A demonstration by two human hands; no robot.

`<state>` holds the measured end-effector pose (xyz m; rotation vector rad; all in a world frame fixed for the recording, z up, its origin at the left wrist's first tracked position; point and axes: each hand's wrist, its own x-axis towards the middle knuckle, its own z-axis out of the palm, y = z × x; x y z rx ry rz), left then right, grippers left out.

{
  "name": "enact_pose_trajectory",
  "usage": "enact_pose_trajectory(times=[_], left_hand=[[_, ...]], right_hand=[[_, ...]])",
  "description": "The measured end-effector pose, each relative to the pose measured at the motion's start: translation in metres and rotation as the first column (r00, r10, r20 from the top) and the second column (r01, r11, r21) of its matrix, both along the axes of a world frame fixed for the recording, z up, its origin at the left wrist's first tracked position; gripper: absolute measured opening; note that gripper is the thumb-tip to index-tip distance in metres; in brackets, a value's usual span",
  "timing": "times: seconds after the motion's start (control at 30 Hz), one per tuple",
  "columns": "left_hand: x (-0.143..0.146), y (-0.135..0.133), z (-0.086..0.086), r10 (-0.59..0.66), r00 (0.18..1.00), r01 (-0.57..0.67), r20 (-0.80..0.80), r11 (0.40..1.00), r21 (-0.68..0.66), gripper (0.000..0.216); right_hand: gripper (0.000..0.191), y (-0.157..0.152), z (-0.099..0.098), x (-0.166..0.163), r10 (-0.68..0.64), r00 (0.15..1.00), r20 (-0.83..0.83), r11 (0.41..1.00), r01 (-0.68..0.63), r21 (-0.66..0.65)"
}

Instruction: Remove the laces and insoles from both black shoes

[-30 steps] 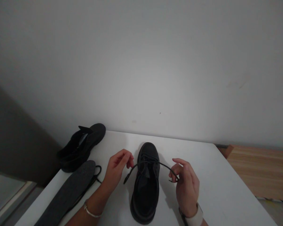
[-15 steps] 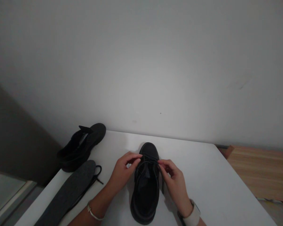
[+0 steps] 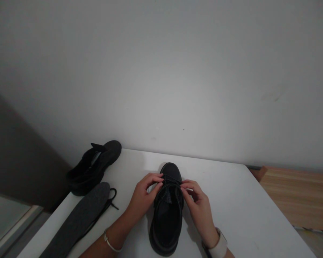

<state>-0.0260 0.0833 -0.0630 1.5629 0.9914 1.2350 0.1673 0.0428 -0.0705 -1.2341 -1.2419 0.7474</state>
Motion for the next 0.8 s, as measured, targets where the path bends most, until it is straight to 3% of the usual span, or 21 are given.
enact_pose_trajectory(times=[0.23,0.5,0.8], left_hand=[[-0.006,-0.001,0.007,-0.018,0.994,0.021,-0.108,0.999,0.026,0.010],[0.000,-0.005,0.009,0.040,0.983,-0.007,-0.182,0.984,0.179,0.010],[-0.001,-0.009,0.012,-0.027,0.975,0.042,-0.220,0.997,0.064,0.011]], right_hand=[[0.015,-0.003,0.002,-0.002,0.076,0.996,0.050,0.997,-0.076,-0.003],[0.016,-0.006,-0.002,-0.004,0.032,0.996,0.083,0.999,-0.035,0.038],[0.018,-0.008,-0.005,-0.004,0.072,0.997,0.006,0.997,-0.072,-0.016]])
